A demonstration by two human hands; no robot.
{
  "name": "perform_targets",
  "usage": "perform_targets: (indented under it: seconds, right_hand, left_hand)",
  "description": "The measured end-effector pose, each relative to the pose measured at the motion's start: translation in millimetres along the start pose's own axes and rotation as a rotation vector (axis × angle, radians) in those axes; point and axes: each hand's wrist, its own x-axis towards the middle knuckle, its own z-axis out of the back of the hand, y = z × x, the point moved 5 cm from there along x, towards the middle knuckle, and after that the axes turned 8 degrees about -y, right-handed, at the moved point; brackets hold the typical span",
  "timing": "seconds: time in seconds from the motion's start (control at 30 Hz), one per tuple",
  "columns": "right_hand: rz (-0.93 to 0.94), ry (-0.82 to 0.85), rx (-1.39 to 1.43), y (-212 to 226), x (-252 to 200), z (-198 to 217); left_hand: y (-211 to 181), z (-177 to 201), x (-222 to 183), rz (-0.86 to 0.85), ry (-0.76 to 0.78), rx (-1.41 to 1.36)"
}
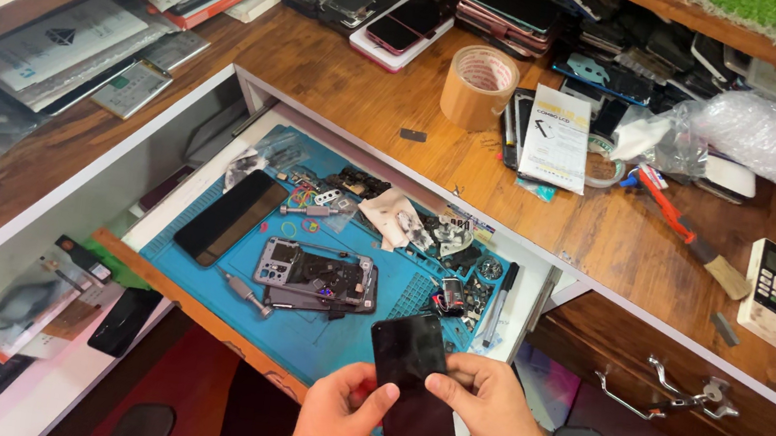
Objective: The person holds an opened mobile phone and aligns a internal component, likely a logic board or circuit board, with the phone's internal chassis by hand.
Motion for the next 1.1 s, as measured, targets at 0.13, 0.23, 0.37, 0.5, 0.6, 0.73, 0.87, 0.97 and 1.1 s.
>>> perform_targets:
  seconds: [0.13,0.23,0.37,0.5,0.6,0.73,0.87,0.97,1.1]
  right_hand:
    - [-0.014,-0.034,-0.013,-9.1,1.5,1.0]
    - [0.036,0.023,-0.035,-3.5,2.8,0.9]
    - [-0.033,0.036,-0.102,-2.4,1.2,1.5]
    - [0.015,-0.008,-0.085,-1.8,0.6,3.4]
    - [0.0,-0.068,-0.044,-3.7,-0.6,1.6]
    - [0.08,-0.151,-0.171,-1.8,-2.2,7.8]
    - [0.084,-0.184,-0.144,-1.8,-1.7,10.0]
    - [0.139,-0.19,-0.147,5.5,-1.0,6.3]
    - [-0.065,-0.159,0.192,-4.3,-1.6,-1.1]
  left_hand:
    - [-15.7,6.0,-5.5,-0.068,-0.121,0.237]
    - [-24.5,6.5,-7.1,-0.098,-0.14,0.227]
    - [-30.8,7.6,-8.8,-0.14,-0.169,0.245]
    - [-35.2,6.2,-9.8,-0.148,-0.185,0.328]
    - [-35.0,4.1,-10.5,-0.147,-0.234,0.345]
    - [-29.0,5.3,-11.9,-0.145,-0.303,0.427]
    - [-27.2,0.3,-8.2,-0.26,-0.2,0.327]
    - [-21.7,-1.4,-4.7,-0.345,-0.176,0.255]
    - [9.1,0.3,8.5,-0.339,-0.249,0.111]
